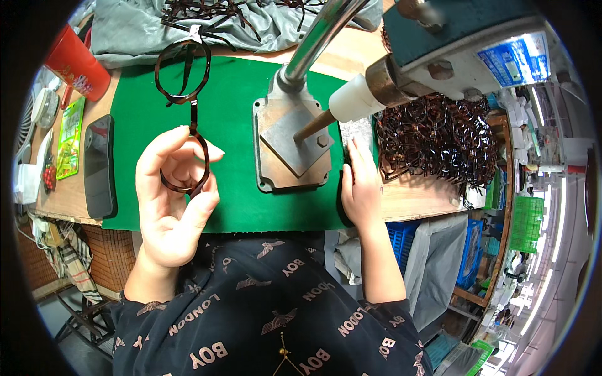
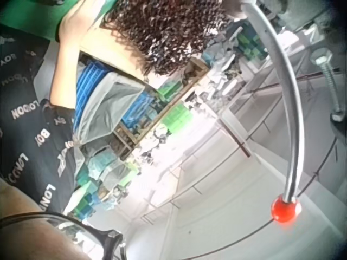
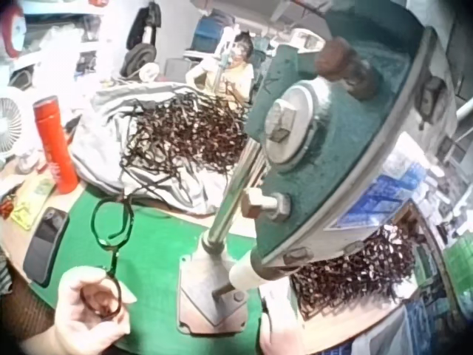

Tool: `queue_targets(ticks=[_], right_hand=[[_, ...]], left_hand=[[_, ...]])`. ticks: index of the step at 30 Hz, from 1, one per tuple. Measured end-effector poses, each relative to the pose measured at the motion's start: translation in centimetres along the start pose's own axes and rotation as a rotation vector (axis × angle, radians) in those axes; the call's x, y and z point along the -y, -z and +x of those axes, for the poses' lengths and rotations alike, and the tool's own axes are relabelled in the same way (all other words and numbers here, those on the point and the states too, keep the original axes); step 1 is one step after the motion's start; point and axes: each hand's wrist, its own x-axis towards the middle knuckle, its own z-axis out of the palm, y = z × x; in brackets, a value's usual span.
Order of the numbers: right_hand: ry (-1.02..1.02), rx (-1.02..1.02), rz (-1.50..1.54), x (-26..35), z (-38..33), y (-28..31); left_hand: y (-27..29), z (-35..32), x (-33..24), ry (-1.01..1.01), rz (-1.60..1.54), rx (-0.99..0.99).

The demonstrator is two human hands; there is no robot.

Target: The person repeatedly picks up eyeglass frames, uses a heat gun to warm the temples, bends them into shape, and places them on a green mat. The person also gathers a pile of frames and continues the heating and bending cycle.

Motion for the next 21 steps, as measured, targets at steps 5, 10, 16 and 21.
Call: queue_targets(ticks=[5,10,16,21], right_hand=[[0.054,0.025,-0.013,-0.2,0.6,-0.8],[0.000,0.211,-0.054,1.4,-1.0,0.6],[-0.047,0.307,-0.086,1.8,-3.7,2.8],[0.321,0.316,0.227,6.5,-3.6,1.2]], left_hand=[[0.0,-0.4,0.3,0.054,-0.009,0.000],[-0.2,-0.8,0.1,0.080,-0.023,0.015],[0.2,0.0,0.6,0.071,0.004,-0.015],[0.9,0.2,0.6,0.032,0.144,-0.024]])
